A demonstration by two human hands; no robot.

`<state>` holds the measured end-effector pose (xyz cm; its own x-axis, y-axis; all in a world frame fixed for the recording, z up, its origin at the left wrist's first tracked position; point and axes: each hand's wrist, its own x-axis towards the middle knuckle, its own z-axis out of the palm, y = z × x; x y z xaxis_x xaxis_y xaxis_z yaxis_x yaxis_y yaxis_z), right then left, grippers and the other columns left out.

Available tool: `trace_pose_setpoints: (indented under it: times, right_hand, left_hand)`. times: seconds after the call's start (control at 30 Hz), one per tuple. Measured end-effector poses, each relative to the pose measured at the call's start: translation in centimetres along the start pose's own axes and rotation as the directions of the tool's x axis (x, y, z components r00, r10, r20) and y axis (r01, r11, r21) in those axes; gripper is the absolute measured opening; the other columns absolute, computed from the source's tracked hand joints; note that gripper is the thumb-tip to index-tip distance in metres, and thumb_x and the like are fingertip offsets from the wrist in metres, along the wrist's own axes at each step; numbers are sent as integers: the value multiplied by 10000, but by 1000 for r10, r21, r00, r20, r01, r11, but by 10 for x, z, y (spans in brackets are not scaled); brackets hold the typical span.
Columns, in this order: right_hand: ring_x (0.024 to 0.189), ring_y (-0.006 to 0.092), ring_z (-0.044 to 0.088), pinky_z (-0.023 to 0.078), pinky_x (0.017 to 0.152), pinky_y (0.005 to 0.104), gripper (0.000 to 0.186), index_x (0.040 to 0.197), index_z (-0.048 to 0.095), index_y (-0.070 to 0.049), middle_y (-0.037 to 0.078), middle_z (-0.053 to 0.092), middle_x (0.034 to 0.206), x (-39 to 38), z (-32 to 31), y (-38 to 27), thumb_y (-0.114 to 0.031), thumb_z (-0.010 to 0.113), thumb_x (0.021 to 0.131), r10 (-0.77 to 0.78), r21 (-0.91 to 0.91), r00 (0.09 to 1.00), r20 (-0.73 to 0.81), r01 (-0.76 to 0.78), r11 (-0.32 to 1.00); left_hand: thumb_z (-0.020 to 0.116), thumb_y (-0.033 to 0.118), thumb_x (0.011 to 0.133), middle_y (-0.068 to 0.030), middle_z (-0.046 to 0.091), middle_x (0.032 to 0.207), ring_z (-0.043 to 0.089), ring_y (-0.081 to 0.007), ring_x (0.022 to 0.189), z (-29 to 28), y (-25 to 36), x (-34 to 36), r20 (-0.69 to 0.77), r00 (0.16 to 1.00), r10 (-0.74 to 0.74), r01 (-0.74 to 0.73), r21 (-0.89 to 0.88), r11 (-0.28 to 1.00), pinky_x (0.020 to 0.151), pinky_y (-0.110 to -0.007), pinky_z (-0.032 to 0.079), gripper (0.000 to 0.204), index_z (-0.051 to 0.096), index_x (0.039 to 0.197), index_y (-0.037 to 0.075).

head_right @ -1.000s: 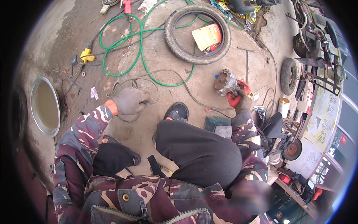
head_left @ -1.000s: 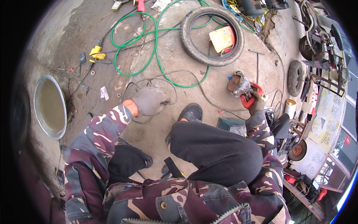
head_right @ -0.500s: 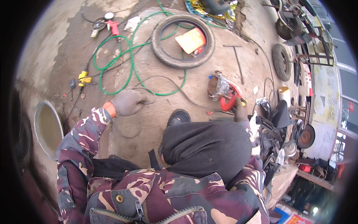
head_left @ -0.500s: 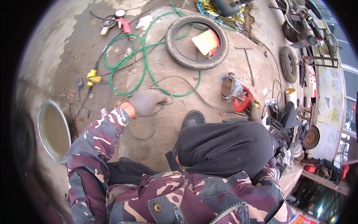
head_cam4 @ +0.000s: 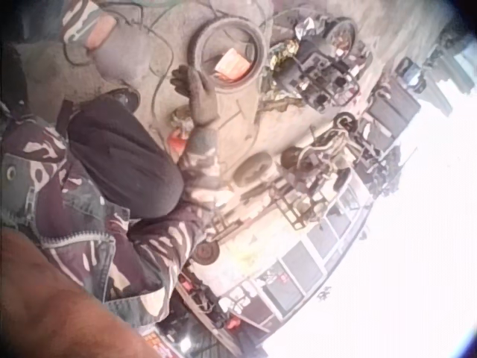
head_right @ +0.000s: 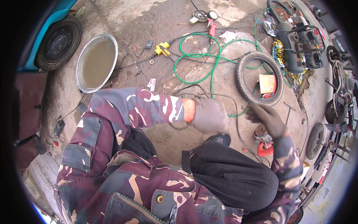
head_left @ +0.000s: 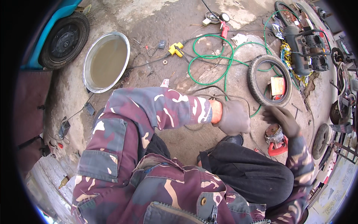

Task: The person sits on the floor and uses a screwdriver to adjust screws on a red power tool. They then connect a power cord to the tool and continue to manipulate the tool and cord.

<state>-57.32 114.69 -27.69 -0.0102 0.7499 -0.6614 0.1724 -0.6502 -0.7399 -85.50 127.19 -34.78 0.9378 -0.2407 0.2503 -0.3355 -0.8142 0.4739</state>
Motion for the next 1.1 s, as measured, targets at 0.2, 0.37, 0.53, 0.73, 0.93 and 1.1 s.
trace_pose_setpoints:
  times: [0.2, 0.37, 0.53, 0.73, 0.93, 1.1]
  right_hand:
    - [1190, 188, 670, 527, 1035, 349, 426, 1409, 584, 26, 152, 675, 1344, 138, 143, -34, -258, 546, 1094, 286, 35, 843, 455, -338, 941]
    - [1128, 203, 669, 548, 1002, 343, 416, 1411, 580, 41, 139, 688, 1287, 160, 176, -23, -158, 611, 1046, 235, 210, 900, 367, -326, 922]
    - [1107, 208, 664, 569, 933, 319, 416, 1395, 595, 24, 106, 684, 1238, 154, 132, -45, -143, 611, 1015, -389, -185, 817, 425, 499, 847]
    - [624, 86, 488, 413, 575, 241, 414, 1390, 613, 5, -10, 523, 776, 139, 89, -73, -75, 506, 999, -182, 453, 957, 226, 62, 889]
    - [671, 101, 494, 416, 639, 250, 472, 1447, 543, 38, -6, 532, 778, 134, 91, -101, -116, 522, 1002, -279, 440, 942, 187, 174, 881]
    - [772, 136, 634, 512, 710, 269, 523, 1492, 498, 44, 62, 675, 907, 129, 89, -104, -97, 546, 991, -168, 268, 975, 149, 124, 955]
  left_hand:
    - [703, 242, 743, -88, 693, 767, 732, -293, 705, -9, 23, -1, -182, 973, 145, -130, 94, 987, 596, -436, 567, 126, 699, 764, 118]
    - [690, 232, 762, -92, 690, 767, 720, -307, 689, -18, 28, -13, -53, 986, 159, -157, 51, 986, 576, -442, 557, 134, 699, 799, 104]
    - [780, 413, 813, -145, 713, 881, 720, -341, 877, -75, 6, -22, -154, 984, 93, -125, -214, 969, 789, -467, 569, 367, 757, 944, 72]
    - [653, 224, 986, -92, 792, 1054, 742, -138, 942, -152, -97, -71, -456, 710, -537, 110, -682, 724, 856, -292, 588, 283, 759, 1157, 24]
    - [534, 403, 1080, -115, 722, 1242, 683, -242, 1127, -101, -197, -129, -356, 489, -797, 623, -496, 604, 975, -356, 529, 477, 645, 1373, 43]
    - [518, 473, 1084, -69, 719, 1114, 640, -152, 912, -55, -200, -156, -211, 519, -828, 512, -699, 499, 783, -328, 506, 504, 664, 1349, 70]
